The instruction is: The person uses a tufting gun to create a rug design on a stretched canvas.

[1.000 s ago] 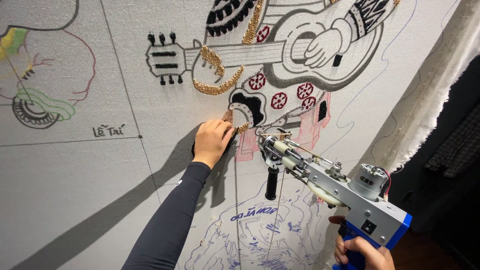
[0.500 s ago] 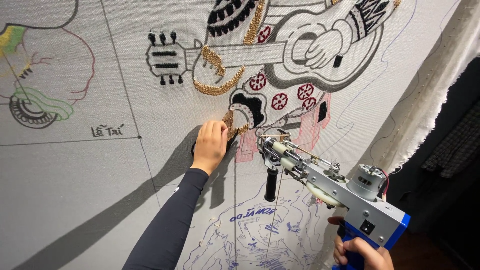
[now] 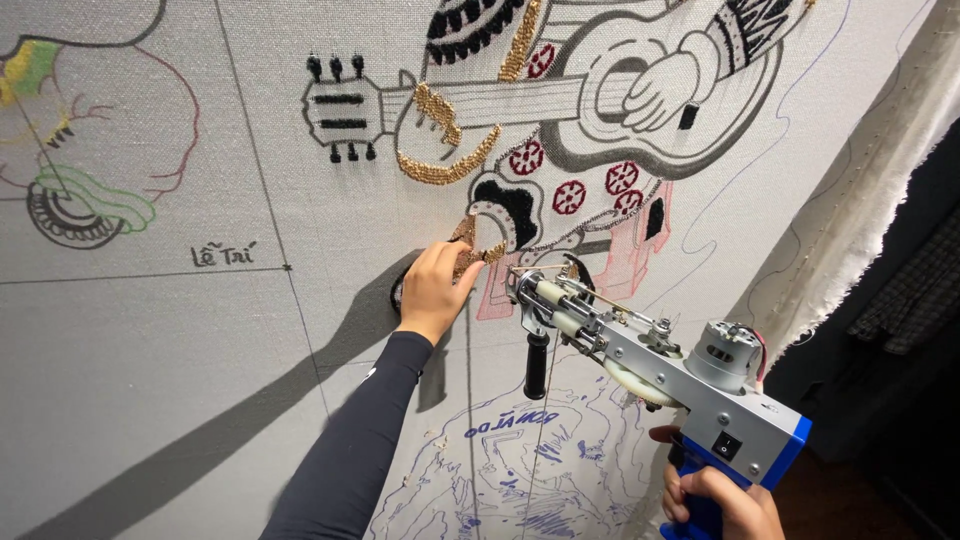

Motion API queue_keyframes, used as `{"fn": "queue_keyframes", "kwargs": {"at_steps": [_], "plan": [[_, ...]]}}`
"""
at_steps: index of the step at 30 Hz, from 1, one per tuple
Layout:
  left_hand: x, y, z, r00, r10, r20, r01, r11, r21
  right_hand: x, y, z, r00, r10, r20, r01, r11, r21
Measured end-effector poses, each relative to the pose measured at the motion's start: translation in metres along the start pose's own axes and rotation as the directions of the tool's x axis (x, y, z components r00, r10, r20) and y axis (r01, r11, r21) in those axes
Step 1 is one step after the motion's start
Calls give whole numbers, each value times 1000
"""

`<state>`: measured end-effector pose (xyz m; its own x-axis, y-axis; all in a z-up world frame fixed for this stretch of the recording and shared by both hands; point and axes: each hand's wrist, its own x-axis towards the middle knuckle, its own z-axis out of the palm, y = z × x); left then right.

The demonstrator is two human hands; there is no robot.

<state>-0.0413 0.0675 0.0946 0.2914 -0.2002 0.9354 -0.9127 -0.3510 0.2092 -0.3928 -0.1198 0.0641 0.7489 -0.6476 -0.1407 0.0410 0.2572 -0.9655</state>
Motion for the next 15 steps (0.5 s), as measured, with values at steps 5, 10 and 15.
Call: {"fn": "queue_keyframes", "kwargs": {"at_steps": [5, 10, 15], "plan": [[-5, -5, 10, 1000, -1, -8, 1, 1000, 12, 1, 2, -4, 999, 20, -41, -20, 1000, 3], [-42, -8, 5, 999, -39, 16, 39, 999, -11, 11, 9, -16, 999, 19, -46, -19, 1000, 7], [-71, -8, 1, 986, -102, 135, 109, 993, -47, 13, 13, -11, 999, -25, 39, 25, 1000, 17]]}}
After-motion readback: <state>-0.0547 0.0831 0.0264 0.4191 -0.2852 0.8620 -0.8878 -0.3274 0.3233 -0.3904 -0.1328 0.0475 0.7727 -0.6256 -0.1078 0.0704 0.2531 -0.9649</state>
